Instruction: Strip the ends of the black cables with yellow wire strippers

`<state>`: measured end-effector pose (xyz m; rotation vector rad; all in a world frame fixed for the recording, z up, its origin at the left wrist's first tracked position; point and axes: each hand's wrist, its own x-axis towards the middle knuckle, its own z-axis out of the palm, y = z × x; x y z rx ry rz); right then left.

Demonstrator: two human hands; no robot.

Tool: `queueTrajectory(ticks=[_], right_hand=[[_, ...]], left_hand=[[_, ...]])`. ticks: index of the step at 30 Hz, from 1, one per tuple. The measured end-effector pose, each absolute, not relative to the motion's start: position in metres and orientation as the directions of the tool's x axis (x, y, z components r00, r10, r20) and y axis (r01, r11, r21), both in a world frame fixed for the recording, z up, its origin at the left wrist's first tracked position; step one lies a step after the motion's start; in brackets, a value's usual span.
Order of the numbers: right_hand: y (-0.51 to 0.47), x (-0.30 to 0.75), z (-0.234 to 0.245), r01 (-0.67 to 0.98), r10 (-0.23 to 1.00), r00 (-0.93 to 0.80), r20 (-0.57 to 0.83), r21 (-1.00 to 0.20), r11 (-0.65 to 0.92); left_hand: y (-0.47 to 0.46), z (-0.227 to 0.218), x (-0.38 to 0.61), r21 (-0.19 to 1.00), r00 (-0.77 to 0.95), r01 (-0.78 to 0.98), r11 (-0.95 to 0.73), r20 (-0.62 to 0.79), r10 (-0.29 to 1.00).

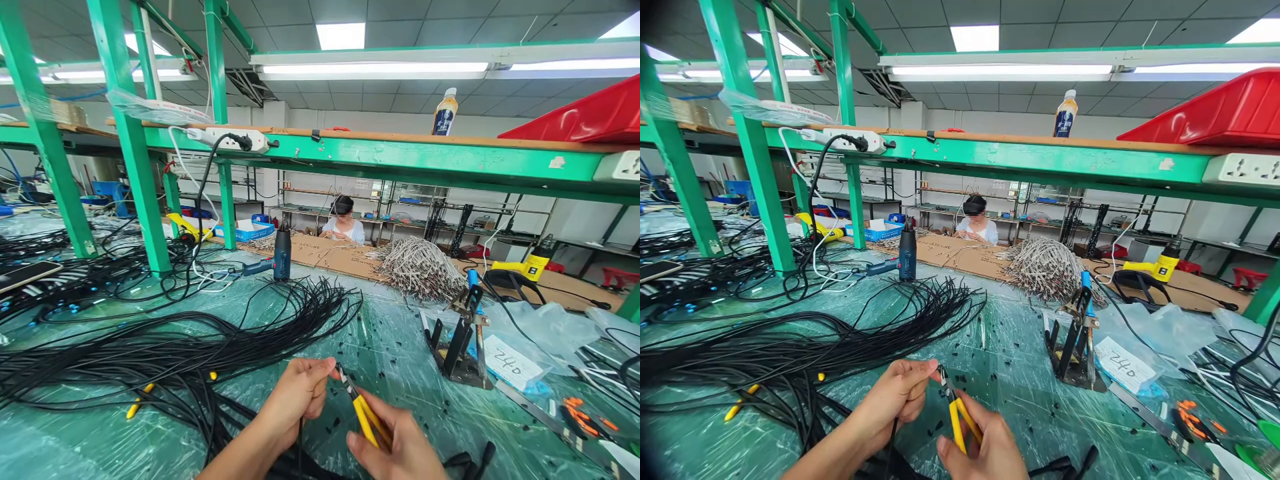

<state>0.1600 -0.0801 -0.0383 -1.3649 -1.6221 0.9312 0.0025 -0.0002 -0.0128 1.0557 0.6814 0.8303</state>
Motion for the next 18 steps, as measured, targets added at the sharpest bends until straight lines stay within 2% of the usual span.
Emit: queueTrajectory(ticks=[3, 5, 7, 11, 18], right_hand=[[-0.081, 0.166, -0.045, 0.792, 0.959, -0.038, 0.280, -0.576, 0.200], [-0.082, 0.170, -0.046, 0.908, 0.935, -0.069, 0.348, -0.367, 0.204], [-0.084, 0.173, -0.044, 0.950, 0.919, -0.097, 0.382, -0.240, 0.200], [-0.085, 0.175, -0.037, 0.974, 0.913, -0.109, 0.392, -0.142, 0.177], [-0.088, 0.175, -0.024, 0.980, 0.941, -0.099, 0.324, -0.135, 0.149]], left_hand=[[0.001, -0.014, 0.002, 0.941, 0.522, -0.238, 0.239, -0.084, 0.849], [0.001, -0.013, 0.002, 0.948, 0.522, -0.225, 0.224, -0.077, 0.850], [0.001, -0.012, 0.003, 0.955, 0.524, -0.209, 0.209, -0.071, 0.849], [-0.002, -0.008, 0.003, 0.970, 0.526, -0.170, 0.175, -0.061, 0.848], [0.000, -0.005, -0.003, 0.991, 0.553, -0.081, 0.105, -0.042, 0.832]])
